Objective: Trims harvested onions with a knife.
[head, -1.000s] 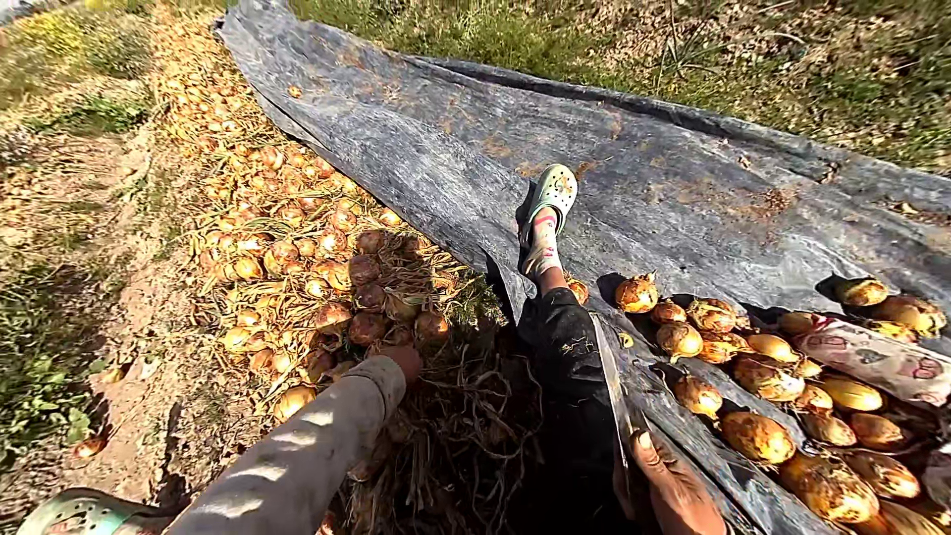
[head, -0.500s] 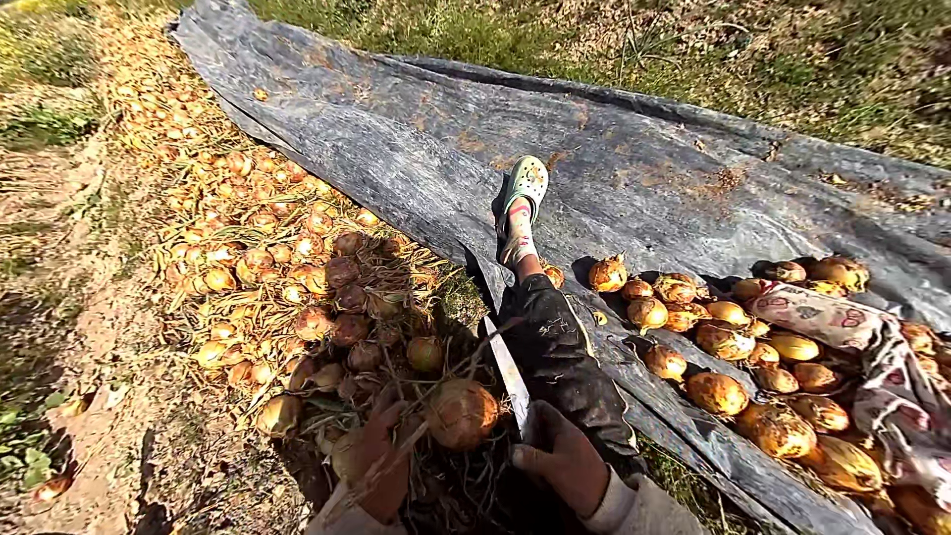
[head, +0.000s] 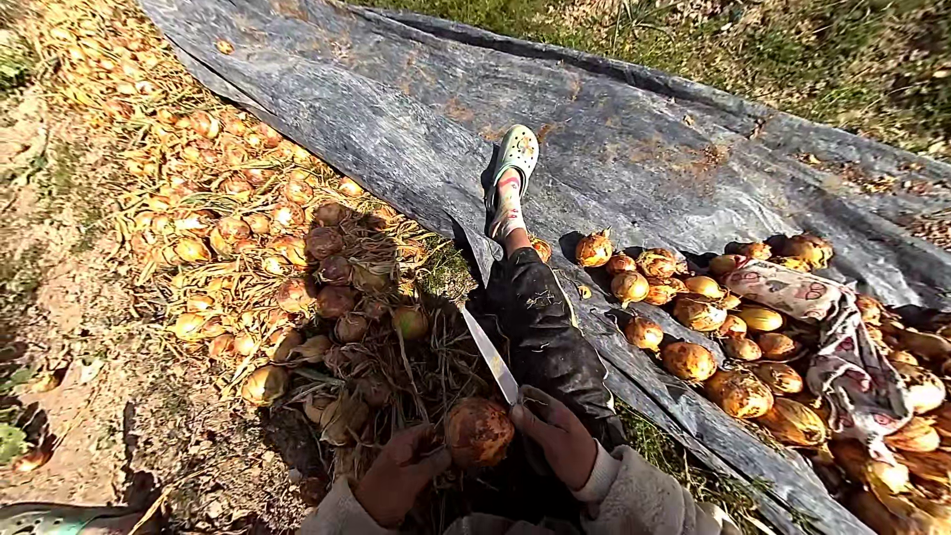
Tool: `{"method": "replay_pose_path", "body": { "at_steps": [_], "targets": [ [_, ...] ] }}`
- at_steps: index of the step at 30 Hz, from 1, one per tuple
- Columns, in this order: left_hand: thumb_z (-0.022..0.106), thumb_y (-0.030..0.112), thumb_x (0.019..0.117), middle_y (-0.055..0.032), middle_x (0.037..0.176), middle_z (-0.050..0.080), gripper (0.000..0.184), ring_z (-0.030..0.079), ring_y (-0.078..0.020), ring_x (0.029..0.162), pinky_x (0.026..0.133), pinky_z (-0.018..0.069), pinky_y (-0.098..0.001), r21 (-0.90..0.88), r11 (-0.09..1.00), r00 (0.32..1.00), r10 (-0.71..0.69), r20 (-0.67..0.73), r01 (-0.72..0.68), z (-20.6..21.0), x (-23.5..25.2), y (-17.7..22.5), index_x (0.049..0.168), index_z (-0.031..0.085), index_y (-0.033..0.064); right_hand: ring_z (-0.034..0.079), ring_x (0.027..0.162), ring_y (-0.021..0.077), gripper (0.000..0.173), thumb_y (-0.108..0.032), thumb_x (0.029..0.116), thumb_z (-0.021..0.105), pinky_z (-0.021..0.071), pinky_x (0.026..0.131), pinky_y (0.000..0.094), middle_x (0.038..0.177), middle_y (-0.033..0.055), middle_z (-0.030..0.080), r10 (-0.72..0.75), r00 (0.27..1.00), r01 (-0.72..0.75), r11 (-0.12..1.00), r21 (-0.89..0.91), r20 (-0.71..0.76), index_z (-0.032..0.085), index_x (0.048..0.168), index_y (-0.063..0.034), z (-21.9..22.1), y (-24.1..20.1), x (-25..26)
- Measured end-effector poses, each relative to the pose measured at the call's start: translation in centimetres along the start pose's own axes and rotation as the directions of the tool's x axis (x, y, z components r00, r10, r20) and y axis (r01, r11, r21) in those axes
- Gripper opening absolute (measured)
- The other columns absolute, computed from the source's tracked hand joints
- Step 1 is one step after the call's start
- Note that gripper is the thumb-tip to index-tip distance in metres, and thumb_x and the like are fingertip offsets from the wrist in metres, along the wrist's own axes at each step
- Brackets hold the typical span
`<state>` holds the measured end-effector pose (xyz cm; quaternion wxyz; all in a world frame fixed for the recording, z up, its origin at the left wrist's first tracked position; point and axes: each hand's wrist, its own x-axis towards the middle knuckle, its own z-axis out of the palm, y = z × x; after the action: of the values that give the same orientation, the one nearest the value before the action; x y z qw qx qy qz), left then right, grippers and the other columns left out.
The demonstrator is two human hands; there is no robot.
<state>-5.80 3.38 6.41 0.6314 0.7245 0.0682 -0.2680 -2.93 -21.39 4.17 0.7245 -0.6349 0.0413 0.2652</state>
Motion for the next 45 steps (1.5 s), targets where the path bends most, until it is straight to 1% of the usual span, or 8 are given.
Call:
{"method": "replay_pose_path", "body": {
  "at_steps": [13,17,24,29,32,34,37,45],
  "targets": [
    [0.057,0.006,0.0964,0.0058,0.075,0.067,0.016,0.061,0.0059,0.072,0.072,0.0522,-0.0149,0.224,0.917,0.725,0.399,-0.562,-0.331,2.3,3.8,1.9,0.088,0.07,0.0003,0.048,0.04,0.0078,0.042,-0.032,0.1125,0.025,0.0456,0.041,0.0228,0.054,-0.0025,0.049,0.271,0.962,-0.261,0.945,0.198,-0.025,0.052,0.093,-0.0069,0.0,1.3,0.5],
    [0.054,-0.001,0.0904,-0.0222,0.101,0.075,0.025,0.074,-0.028,0.095,0.089,0.059,-0.0396,0.607,0.692,0.747,0.624,-0.231,-0.39,5.2,3.8,0.7,0.104,0.073,-0.0106,0.056,0.049,0.0063,0.05,-0.048,0.0884,0.062,0.0505,0.048,0.0229,0.067,-0.0049,0.057,0.237,0.971,-0.239,0.929,0.284,0.042,0.049,0.113,-0.0061,0.4,2.5,1.2],
    [0.056,-0.002,0.0942,-0.0283,0.102,0.072,0.019,0.073,-0.0428,0.098,0.088,0.0578,-0.0548,0.739,0.628,0.957,0.278,0.08,-0.244,8.0,4.1,1.7,0.105,0.069,-0.0111,0.066,0.067,0.0051,0.021,-0.016,0.1053,0.043,0.0577,0.064,0.0239,0.078,-0.0016,0.069,0.178,0.947,-0.054,0.91,0.412,-0.268,0.059,0.109,-0.0026,1.7,3.1,1.3],
    [0.062,-0.005,0.0883,-0.0252,0.095,0.073,0.014,0.074,-0.0373,0.092,0.084,0.0598,-0.0489,0.619,0.554,0.773,0.618,0.143,-0.556,8.4,9.6,6.2,0.098,0.072,-0.0102,0.067,0.076,-0.0042,0.018,-0.032,0.0967,0.067,0.057,0.075,0.0167,0.082,-0.0135,0.071,-0.371,0.789,0.482,0.868,0.118,-0.49,0.066,0.104,-0.0154,-1.7,-0.1,3.6],
    [0.068,-0.009,0.081,-0.0206,0.082,0.071,0.006,0.073,-0.0345,0.079,0.071,0.0613,-0.0489,0.629,0.367,0.567,0.811,0.143,-0.685,8.3,14.9,9.4,0.085,0.07,-0.0061,0.048,0.037,-0.0018,0.044,-0.028,0.1097,0.023,0.0431,0.037,0.0158,0.049,-0.0126,0.052,-0.383,0.695,0.463,0.886,-0.029,-0.609,0.053,0.079,-0.0196,-4.4,-5.2,3.8],
    [0.064,-0.008,0.0876,-0.0246,0.094,0.072,0.011,0.073,-0.039,0.093,0.083,0.0591,-0.0535,0.706,0.448,0.689,0.72,0.078,-0.548,6.0,17.7,10.5,0.096,0.072,-0.0079,0.044,0.033,0.0025,0.056,-0.037,0.1106,0.007,0.0411,0.034,0.0189,0.045,-0.0092,0.046,-0.392,0.657,0.455,0.887,-0.076,-0.644,0.048,0.077,-0.0181,-7.3,-7.2,3.3],
    [0.064,0.008,0.0955,-0.0218,0.137,0.062,0.041,0.057,-0.0394,0.132,0.108,0.0457,-0.0582,0.899,0.438,0.988,0.148,-0.053,-0.018,0.3,21.7,10.2,0.135,0.062,0.0012,0.048,0.038,0.0031,0.064,-0.072,0.1009,0.019,0.0435,0.036,0.0196,0.051,-0.0089,0.051,-0.418,0.685,0.465,0.881,-0.085,-0.597,0.052,0.079,-0.0221,-10.7,-6.6,2.4],
    [0.085,0.043,0.0794,-0.0318,0.159,0.033,0.096,0.048,-0.0559,0.133,0.103,0.0449,-0.07,0.827,0.351,0.892,-0.282,-0.353,0.439,-7.4,23.4,0.4,0.16,0.038,0.0208,0.05,0.041,0.0018,0.028,-0.023,0.1067,0.03,0.0466,0.042,0.0184,0.056,-0.0094,0.055,-0.093,0.891,0.16,0.981,0.115,-0.445,0.055,0.099,-0.0121,-4.9,-2.0,0.7]
  ]
}}
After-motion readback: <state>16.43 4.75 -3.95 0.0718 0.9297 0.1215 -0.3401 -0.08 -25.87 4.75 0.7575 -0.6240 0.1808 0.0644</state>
